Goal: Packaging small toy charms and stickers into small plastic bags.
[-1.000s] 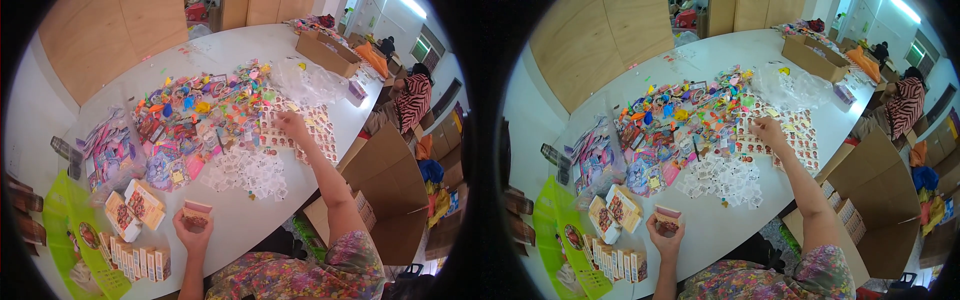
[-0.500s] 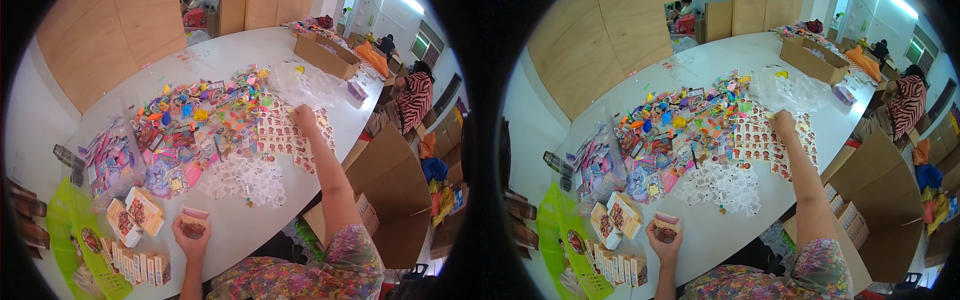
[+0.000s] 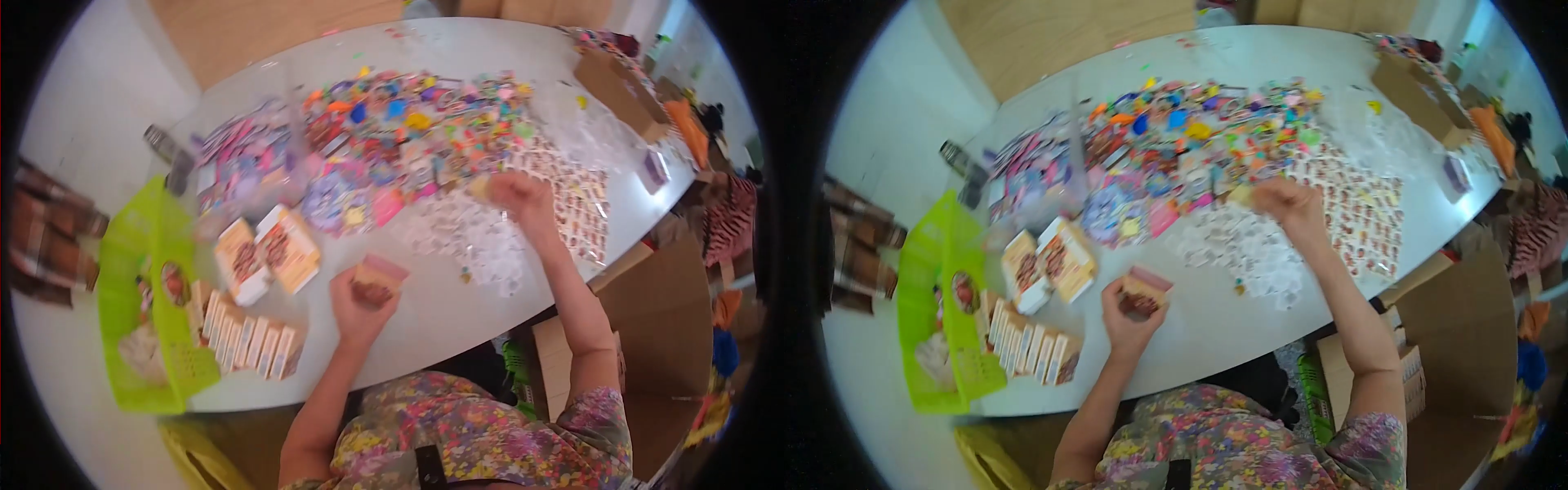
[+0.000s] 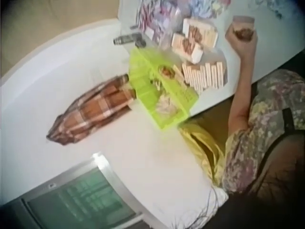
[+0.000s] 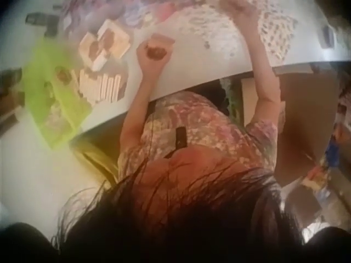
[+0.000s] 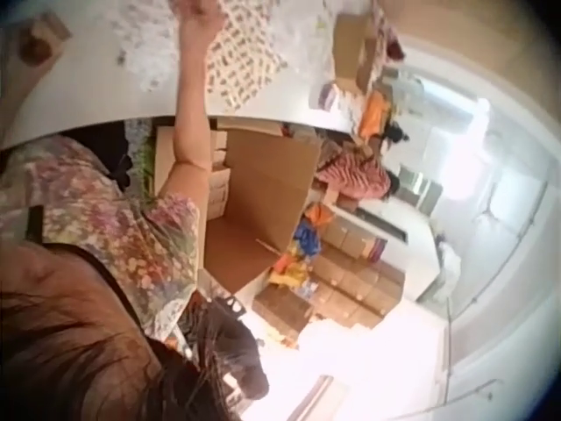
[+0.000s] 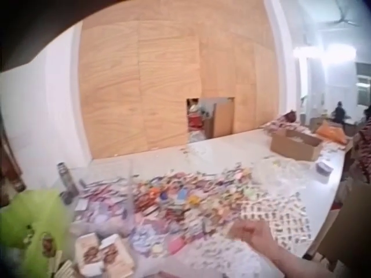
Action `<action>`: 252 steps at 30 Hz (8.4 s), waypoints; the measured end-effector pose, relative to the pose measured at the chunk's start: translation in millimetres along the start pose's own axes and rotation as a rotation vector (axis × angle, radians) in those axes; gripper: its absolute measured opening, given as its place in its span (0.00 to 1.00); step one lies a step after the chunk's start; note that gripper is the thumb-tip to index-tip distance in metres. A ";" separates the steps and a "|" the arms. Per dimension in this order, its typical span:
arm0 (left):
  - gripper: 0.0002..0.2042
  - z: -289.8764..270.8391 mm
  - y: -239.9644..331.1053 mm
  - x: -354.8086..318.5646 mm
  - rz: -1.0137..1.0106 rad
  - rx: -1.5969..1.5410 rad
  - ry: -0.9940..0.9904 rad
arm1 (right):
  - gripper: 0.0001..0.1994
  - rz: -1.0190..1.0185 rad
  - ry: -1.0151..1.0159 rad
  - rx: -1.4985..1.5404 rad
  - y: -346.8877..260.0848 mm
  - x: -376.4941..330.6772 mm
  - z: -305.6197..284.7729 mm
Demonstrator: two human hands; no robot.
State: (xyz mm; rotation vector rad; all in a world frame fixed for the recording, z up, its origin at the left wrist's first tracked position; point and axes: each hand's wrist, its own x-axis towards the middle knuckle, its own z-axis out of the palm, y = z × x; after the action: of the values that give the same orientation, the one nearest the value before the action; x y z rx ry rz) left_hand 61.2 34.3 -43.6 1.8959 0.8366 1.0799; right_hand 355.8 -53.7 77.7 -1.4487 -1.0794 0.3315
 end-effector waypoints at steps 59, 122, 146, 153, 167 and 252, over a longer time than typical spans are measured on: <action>0.37 -10.5 13.9 2.4 -0.157 -0.162 -0.029 | 0.10 -0.287 -0.155 -0.777 99.1 198.1 110.8; 0.33 -12.3 28.9 2.0 0.104 0.183 0.127 | 0.07 -0.440 -0.711 -0.399 -71.0 -29.1 106.9; 0.33 -13.9 29.3 6.2 0.066 0.068 0.132 | 0.17 -0.253 -0.388 -0.192 7.3 29.6 130.4; 0.31 -15.9 32.5 8.4 0.082 0.093 0.071 | 0.10 0.234 -1.065 -0.096 -42.9 33.4 153.9; 0.32 -12.6 25.0 6.1 0.032 0.091 0.164 | 0.05 -0.377 -0.420 -0.265 -59.4 -14.5 140.9; 0.32 -12.2 28.3 5.8 0.116 0.115 0.218 | 0.11 -0.227 -0.461 -0.217 -44.8 -62.4 141.0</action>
State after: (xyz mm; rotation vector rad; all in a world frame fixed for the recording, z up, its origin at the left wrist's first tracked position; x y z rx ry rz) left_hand 57.3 29.3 -12.9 1.9653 0.9371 1.3540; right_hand 199.5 -20.4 62.4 -1.4563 -1.6806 0.4060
